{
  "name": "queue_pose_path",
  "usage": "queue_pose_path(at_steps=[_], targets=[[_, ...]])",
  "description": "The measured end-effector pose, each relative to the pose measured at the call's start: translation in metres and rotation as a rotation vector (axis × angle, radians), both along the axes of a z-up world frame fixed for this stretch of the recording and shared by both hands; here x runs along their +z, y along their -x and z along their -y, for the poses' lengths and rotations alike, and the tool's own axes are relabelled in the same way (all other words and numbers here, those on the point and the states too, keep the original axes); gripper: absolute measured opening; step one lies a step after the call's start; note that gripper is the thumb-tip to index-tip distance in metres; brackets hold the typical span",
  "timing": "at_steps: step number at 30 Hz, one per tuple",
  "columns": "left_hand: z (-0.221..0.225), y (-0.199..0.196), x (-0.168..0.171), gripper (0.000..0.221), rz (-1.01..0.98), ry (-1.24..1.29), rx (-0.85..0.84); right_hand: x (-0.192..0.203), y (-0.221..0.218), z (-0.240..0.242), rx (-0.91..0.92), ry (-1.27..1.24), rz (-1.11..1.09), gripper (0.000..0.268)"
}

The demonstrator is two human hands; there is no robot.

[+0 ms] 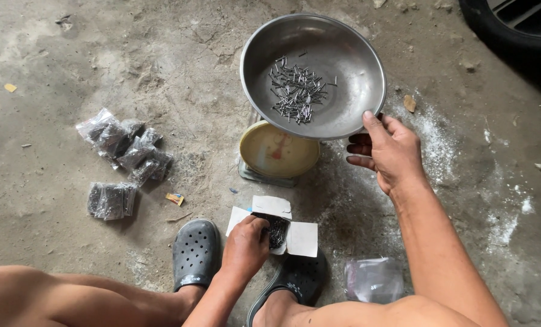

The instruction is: The person sits on the floor and transfers small metal nails from a box into a metal bowl placed on a scale. They then pour the nails into a small plastic bag, seal it, and place it aside. The process is repeated with additional nails.

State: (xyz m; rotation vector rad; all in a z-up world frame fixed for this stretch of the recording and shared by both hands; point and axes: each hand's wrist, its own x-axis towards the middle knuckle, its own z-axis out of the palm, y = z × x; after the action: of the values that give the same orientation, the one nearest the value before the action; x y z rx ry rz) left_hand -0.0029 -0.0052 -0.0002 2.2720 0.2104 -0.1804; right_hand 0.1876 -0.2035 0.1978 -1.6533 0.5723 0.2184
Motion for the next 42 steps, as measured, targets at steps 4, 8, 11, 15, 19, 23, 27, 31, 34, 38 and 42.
queue_pose_path(at_steps=[4,8,11,15,19,23,27,31,34,38,42], targets=[[0.0,0.0,-0.002,0.024,0.011,-0.005,-0.002,-0.003,0.0,0.004,0.007,-0.009,0.002,0.078],[0.0,0.001,-0.006,0.023,0.02,-0.015,0.004,0.004,0.002,0.001,0.011,0.002,0.007,0.06],[0.0,0.001,-0.005,0.022,0.048,0.001,0.004,0.002,0.001,0.002,-0.011,0.014,0.005,0.073],[0.0,0.0,-0.002,0.022,0.017,-0.008,0.002,0.002,0.002,0.002,-0.006,0.001,0.006,0.065],[0.0,0.0,0.0,0.023,0.01,0.001,0.006,0.013,0.011,0.001,-0.011,0.004,0.002,0.05],[0.001,0.002,0.002,0.023,-0.018,-0.021,-0.009,0.003,0.038,0.021,-0.012,-0.032,-0.025,0.051],[0.011,0.004,-0.012,0.01,-0.007,-0.234,-0.217,-0.056,0.085,0.079,-0.098,0.024,-0.121,0.044],[0.019,-0.002,-0.055,0.007,0.101,-0.342,-0.34,-0.14,0.16,0.158,-0.333,-0.041,-0.18,0.046],[0.022,-0.017,-0.069,0.006,0.069,-0.367,-0.345,-0.221,0.227,0.221,-0.525,-0.06,-0.233,0.044],[0.009,-0.021,-0.074,0.013,-0.024,-0.322,-0.414,-0.25,0.291,0.256,-0.439,0.368,-0.454,0.043],[0.008,-0.019,-0.044,0.014,-0.199,-0.351,-0.405,-0.267,0.33,0.27,-0.572,0.229,-0.318,0.052]])
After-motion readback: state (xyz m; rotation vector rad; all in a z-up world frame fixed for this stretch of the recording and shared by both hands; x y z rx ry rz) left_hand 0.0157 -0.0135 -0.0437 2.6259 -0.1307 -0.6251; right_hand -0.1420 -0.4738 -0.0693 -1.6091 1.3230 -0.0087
